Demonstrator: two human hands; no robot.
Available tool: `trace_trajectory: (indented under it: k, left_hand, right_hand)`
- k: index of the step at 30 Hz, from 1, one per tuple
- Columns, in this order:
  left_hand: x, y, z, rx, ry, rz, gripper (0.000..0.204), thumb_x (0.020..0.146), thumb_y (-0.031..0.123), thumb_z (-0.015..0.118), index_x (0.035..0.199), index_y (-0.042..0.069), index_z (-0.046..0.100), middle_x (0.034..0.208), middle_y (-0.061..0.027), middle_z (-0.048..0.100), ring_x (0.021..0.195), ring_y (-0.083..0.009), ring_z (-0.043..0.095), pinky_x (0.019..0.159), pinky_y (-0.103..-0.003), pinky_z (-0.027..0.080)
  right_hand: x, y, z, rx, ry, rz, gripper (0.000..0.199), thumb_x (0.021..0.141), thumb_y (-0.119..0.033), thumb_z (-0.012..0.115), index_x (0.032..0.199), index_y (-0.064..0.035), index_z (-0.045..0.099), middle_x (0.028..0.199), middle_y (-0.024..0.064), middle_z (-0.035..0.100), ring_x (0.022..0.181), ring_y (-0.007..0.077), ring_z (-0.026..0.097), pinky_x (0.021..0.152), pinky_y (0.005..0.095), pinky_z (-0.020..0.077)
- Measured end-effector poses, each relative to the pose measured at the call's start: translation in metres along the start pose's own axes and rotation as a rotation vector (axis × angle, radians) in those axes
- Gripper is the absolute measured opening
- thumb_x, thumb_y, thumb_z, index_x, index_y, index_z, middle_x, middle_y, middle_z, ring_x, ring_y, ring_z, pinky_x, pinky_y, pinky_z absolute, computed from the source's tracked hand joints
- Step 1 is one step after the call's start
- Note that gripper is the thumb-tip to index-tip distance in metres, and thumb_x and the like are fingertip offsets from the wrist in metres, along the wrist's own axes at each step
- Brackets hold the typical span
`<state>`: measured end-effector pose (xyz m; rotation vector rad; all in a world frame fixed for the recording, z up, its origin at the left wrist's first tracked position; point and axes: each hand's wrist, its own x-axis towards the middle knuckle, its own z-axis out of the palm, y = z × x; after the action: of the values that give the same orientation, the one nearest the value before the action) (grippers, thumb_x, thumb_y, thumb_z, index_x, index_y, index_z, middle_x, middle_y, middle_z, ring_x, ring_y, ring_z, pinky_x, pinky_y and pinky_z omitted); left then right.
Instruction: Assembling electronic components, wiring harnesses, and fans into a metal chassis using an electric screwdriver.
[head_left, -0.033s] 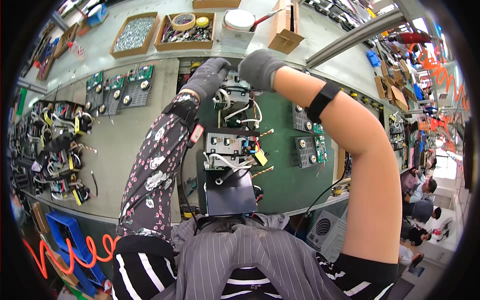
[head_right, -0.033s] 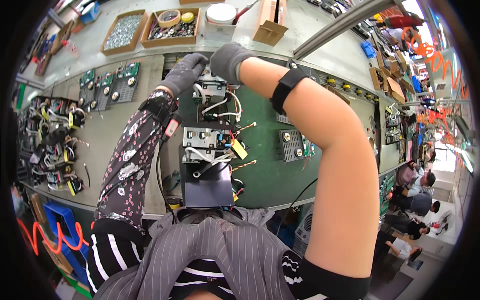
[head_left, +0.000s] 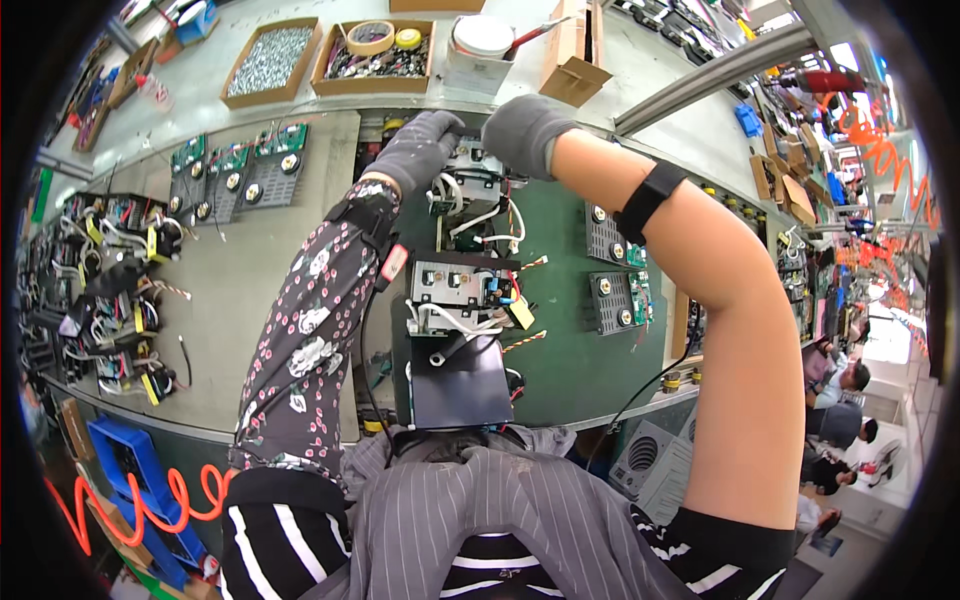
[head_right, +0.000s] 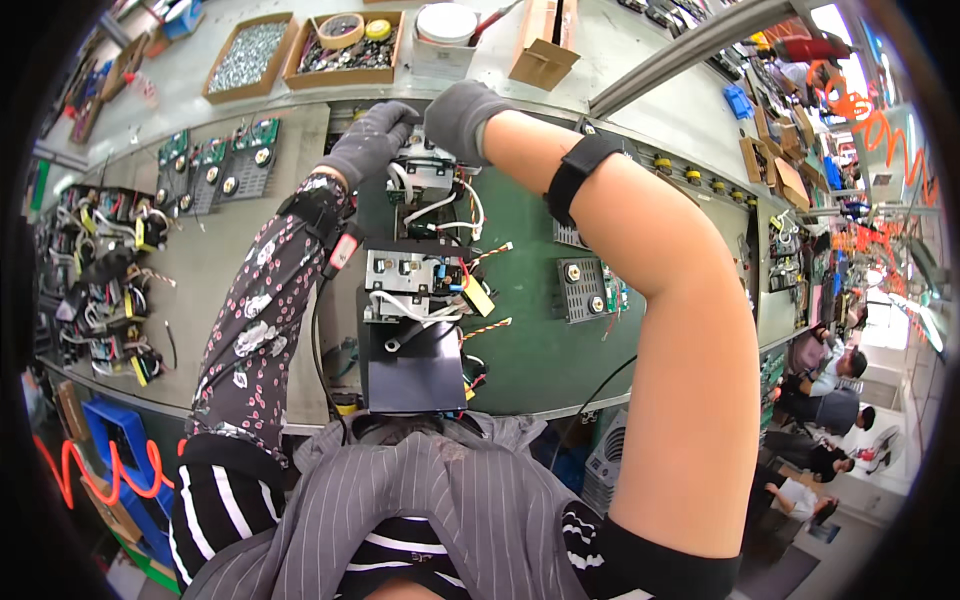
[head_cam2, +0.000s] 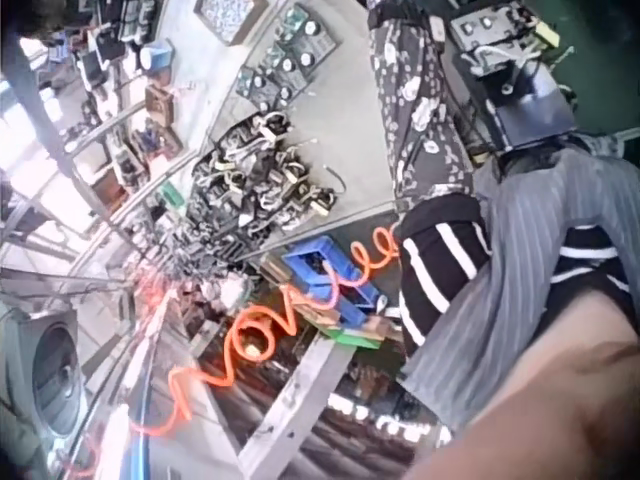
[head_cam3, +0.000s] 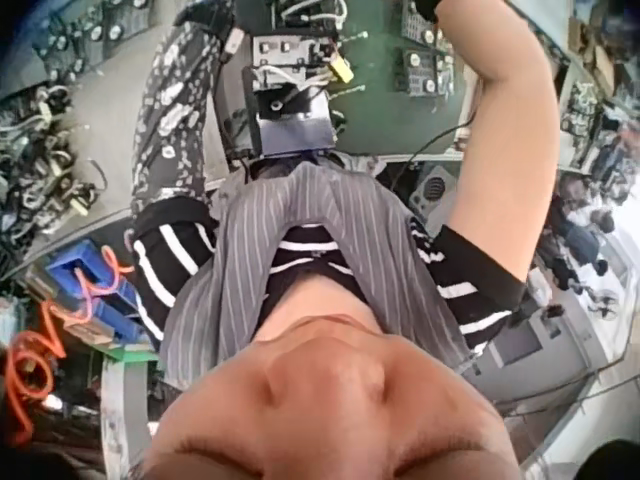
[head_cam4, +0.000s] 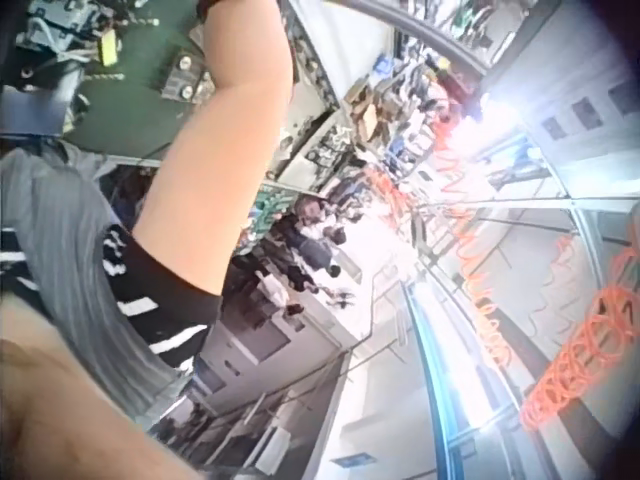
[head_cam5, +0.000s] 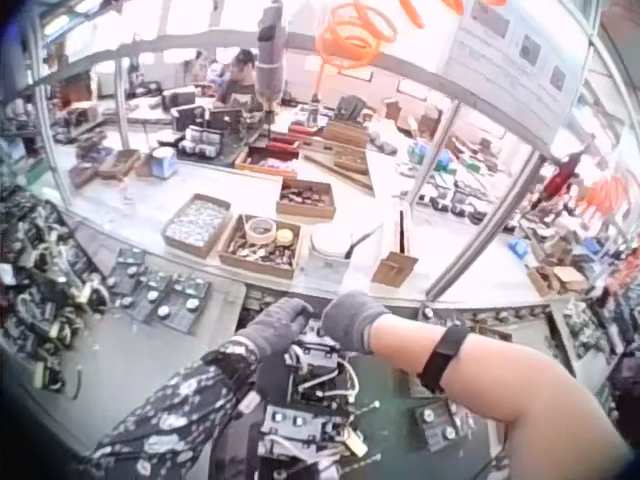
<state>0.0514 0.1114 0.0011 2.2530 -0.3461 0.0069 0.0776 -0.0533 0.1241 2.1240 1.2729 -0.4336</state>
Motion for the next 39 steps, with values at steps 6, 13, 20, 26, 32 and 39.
trace_trajectory:
  k: [6, 13, 20, 26, 32, 39]
  left_hand:
    - [-0.003, 0.007, -0.001, -0.049, -0.020, -0.111, 0.026, 0.098, 0.022, 0.054, 0.119, 0.008, 0.060, 0.116, -0.0156, 0.062, 0.110, -0.0326, 0.060, 0.095, -0.041, 0.047]
    - [-0.005, 0.009, -0.001, -0.040, -0.012, -0.116, 0.025, 0.098, 0.020, 0.054, 0.118, 0.007, 0.061, 0.117, -0.0167, 0.061, 0.113, -0.0331, 0.057, 0.099, -0.040, 0.045]
    - [-0.004, 0.006, -0.002, -0.028, 0.002, -0.093, 0.025, 0.097, 0.021, 0.056, 0.117, 0.007, 0.061, 0.116, -0.0168, 0.061, 0.113, -0.0333, 0.057, 0.099, -0.040, 0.045]
    - [-0.007, 0.007, -0.002, -0.024, -0.001, -0.070, 0.025, 0.097, 0.021, 0.056, 0.116, 0.007, 0.061, 0.115, -0.0170, 0.062, 0.112, -0.0337, 0.057, 0.098, -0.041, 0.045]
    - [-0.006, 0.005, 0.002, -0.069, 0.040, -0.060, 0.024, 0.097, 0.020, 0.055, 0.116, 0.006, 0.061, 0.114, -0.0172, 0.061, 0.111, -0.0343, 0.058, 0.097, -0.041, 0.046]
    - [-0.008, 0.008, 0.000, -0.078, 0.006, -0.102, 0.025, 0.096, 0.021, 0.056, 0.116, 0.007, 0.061, 0.114, -0.0169, 0.061, 0.112, -0.0337, 0.057, 0.098, -0.041, 0.045]
  right_hand:
    - [-0.007, -0.004, -0.013, -0.025, -0.082, 0.077, 0.013, 0.079, -0.016, 0.066, 0.085, -0.0096, 0.076, 0.083, 0.0094, 0.073, 0.078, 0.0288, 0.072, 0.066, 0.0436, 0.0560]
    - [0.003, 0.002, 0.013, 0.507, -0.077, 0.510, 0.030, 0.087, -0.028, 0.057, 0.095, -0.0035, 0.073, 0.093, 0.0167, 0.071, 0.085, 0.0321, 0.069, 0.076, 0.0380, 0.0527]
    - [0.001, 0.019, 0.029, 0.990, -0.295, 0.561, 0.036, 0.094, -0.033, 0.056, 0.082, -0.0034, 0.072, 0.079, 0.0134, 0.069, 0.081, 0.0255, 0.069, 0.073, 0.0368, 0.0525]
    - [0.002, 0.017, -0.007, 0.436, -0.212, 0.534, 0.044, 0.086, -0.044, 0.059, 0.091, -0.0037, 0.075, 0.090, 0.0155, 0.072, 0.086, 0.0308, 0.070, 0.079, 0.0395, 0.0533]
    - [0.016, 0.013, -0.015, 0.198, -0.265, 0.360, 0.034, 0.080, -0.033, 0.061, 0.094, -0.0051, 0.075, 0.095, 0.0185, 0.072, 0.090, 0.0353, 0.069, 0.079, 0.0435, 0.0545]
    - [0.024, 0.015, -0.002, 0.261, -0.332, 0.381, 0.036, 0.079, -0.035, 0.061, 0.096, -0.0068, 0.075, 0.095, 0.0181, 0.072, 0.090, 0.0338, 0.070, 0.080, 0.0426, 0.0540]
